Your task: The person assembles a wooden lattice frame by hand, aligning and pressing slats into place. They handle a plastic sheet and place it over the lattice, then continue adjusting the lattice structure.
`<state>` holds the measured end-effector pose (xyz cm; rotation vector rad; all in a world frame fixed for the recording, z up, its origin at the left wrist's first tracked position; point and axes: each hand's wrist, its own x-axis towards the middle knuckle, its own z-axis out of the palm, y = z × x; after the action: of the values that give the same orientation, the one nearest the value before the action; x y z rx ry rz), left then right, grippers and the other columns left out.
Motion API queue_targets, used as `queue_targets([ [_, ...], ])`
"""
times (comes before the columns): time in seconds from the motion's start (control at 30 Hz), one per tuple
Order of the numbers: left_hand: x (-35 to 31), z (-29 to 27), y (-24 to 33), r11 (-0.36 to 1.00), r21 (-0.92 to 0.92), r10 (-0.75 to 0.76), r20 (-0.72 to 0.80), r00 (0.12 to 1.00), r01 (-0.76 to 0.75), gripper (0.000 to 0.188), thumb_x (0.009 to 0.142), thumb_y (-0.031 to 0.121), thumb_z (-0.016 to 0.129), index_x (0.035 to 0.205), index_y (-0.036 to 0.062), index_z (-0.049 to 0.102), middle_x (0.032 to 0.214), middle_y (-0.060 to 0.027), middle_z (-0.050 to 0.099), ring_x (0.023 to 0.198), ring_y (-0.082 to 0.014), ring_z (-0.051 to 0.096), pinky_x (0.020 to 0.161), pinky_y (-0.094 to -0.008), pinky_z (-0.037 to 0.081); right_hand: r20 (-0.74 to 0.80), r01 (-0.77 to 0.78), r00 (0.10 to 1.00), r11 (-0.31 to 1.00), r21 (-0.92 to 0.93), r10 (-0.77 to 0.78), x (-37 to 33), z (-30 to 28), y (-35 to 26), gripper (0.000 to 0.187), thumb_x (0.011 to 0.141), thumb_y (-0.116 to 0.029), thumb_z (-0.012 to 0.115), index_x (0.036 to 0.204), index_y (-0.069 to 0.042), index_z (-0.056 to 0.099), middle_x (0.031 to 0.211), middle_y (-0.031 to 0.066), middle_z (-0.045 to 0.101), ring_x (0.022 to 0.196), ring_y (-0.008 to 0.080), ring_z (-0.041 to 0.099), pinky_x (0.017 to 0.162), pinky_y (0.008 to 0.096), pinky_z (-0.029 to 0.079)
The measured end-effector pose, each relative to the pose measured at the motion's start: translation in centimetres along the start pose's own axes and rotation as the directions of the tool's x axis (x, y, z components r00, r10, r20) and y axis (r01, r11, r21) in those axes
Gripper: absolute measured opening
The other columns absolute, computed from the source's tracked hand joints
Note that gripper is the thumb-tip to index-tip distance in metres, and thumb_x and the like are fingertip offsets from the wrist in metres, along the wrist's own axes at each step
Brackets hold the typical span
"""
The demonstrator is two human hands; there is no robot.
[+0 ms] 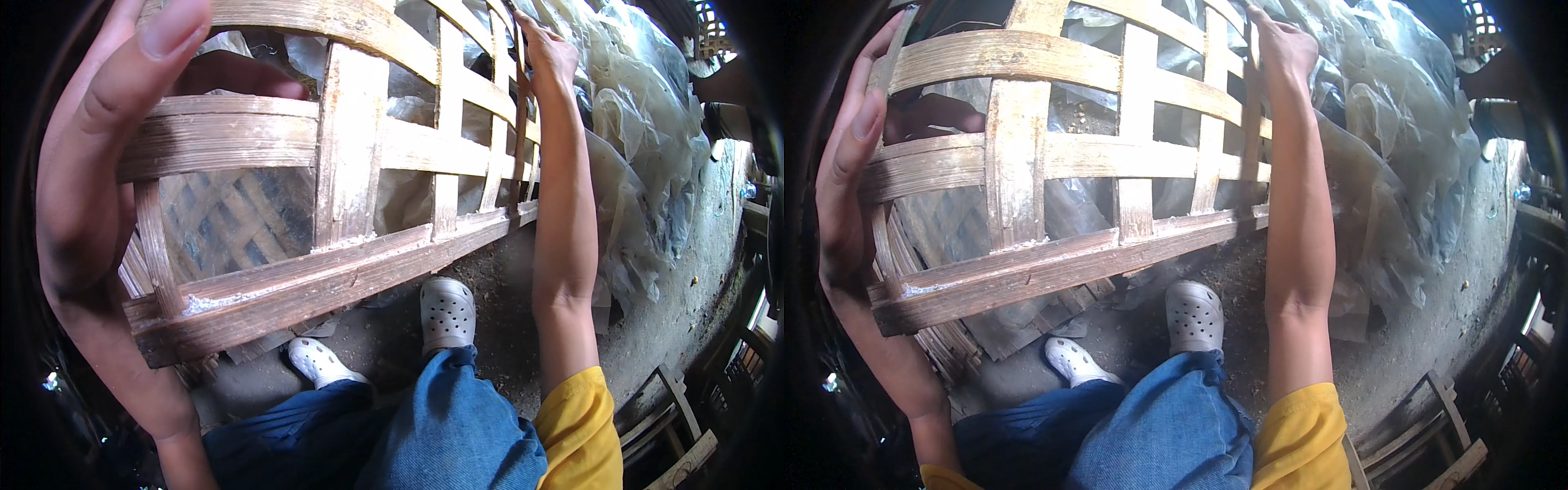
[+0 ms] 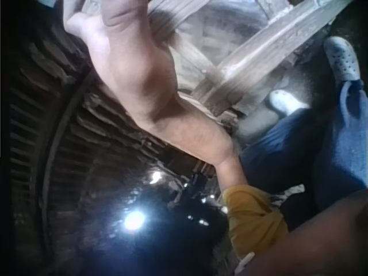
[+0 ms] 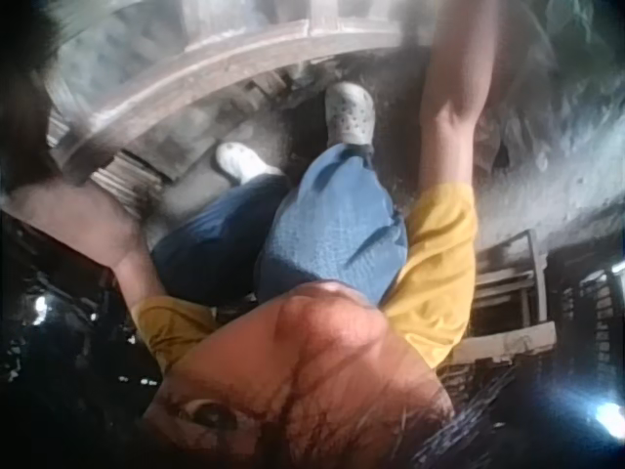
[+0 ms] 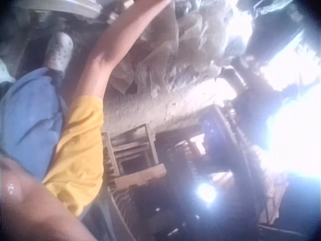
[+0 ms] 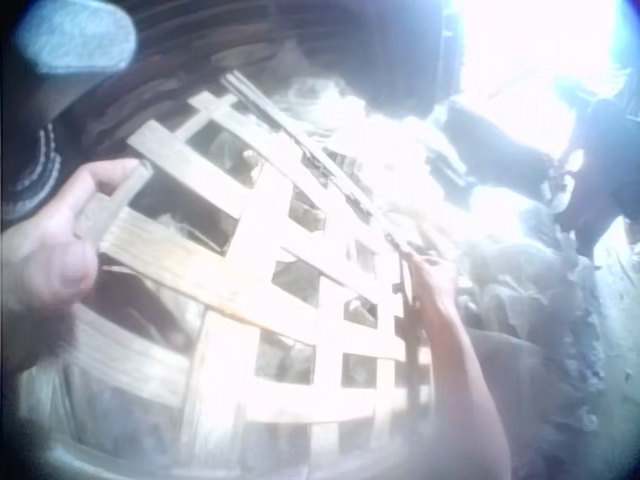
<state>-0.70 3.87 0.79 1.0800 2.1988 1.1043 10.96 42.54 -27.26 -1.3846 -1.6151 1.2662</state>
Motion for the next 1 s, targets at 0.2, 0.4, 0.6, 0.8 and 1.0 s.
queue_targets([
  [0.2,0.0,0.5,0.0,1.0,0.01,-0.003,0.008,1.0,0.003,0.065,0.101,0.041,0.051,0.157,0.0131,0.031,0.148,-0.0308,0.046,0.132,-0.038,0.057,0.108,-0.0474,0.051,-0.002,0.02,1.0,0.999,0.026,-0.02,-0.4,0.4,-1.1,0.041,0.076,-0.034,0.09,0.103,-0.005,0.082,0.098,0.0114,0.076,0.089,0.0197,0.068,0.086,0.0362,0.053],
  [0.4,0.0,1.0,0.2,1.0,0.017,-0.002,0.02,1.0,0.001,0.067,0.101,0.041,0.052,0.157,0.012,0.03,0.147,-0.0304,0.046,0.132,-0.0373,0.057,0.108,-0.0469,0.051,-0.007,-0.05,0.999,0.998,-0.025,0.05,-0.6,0.7,-2.4,0.037,0.079,-0.033,0.085,0.102,-0.004,0.081,0.093,0.0099,0.075,0.085,0.0195,0.067,0.077,0.0381,0.053],
  [0.6,-0.5,1.6,-0.2,0.999,0.029,-0.015,0.032,0.999,0.014,0.069,0.1,0.041,0.053,0.157,0.0108,0.029,0.147,-0.03,0.047,0.132,-0.0366,0.057,0.108,-0.0463,0.051,0.131,-0.055,0.99,0.998,0.044,0.049,-2.8,0.9,-3.5,0.032,0.091,-0.031,0.071,0.079,-0.002,0.074,0.062,0.0054,0.062,0.052,0.0168,0.062,0.047,0.0347,0.048],
  [0.8,-0.8,1.9,0.1,0.999,0.036,-0.013,0.037,0.999,0.011,0.071,0.1,0.042,0.054,0.157,0.0097,0.029,0.147,-0.0296,0.048,0.131,-0.0359,0.057,0.108,-0.0458,0.05,0.22,-0.198,0.971,0.815,0.545,0.089,-0.8,-2.6,-1.3,0.015,0.095,-0.018,0.065,0.098,-0.003,0.064,0.094,0.0079,0.07,0.081,0.0187,0.068,0.064,0.0324,0.054],
  [1.0,-0.8,2.8,-0.4,1.0,0.019,-0.004,0.053,0.999,0.003,0.072,0.099,0.042,0.055,0.157,0.0086,0.028,0.146,-0.0292,0.048,0.131,-0.0353,0.057,0.108,-0.0452,0.05,0.168,-0.093,0.985,0.741,0.666,-0.028,-2.3,-7.5,4.0,0.027,0.095,-0.012,0.064,0.114,0.005,0.054,0.115,0.0249,0.069,0.092,0.0298,0.073,0.084,0.0366,0.064],
])
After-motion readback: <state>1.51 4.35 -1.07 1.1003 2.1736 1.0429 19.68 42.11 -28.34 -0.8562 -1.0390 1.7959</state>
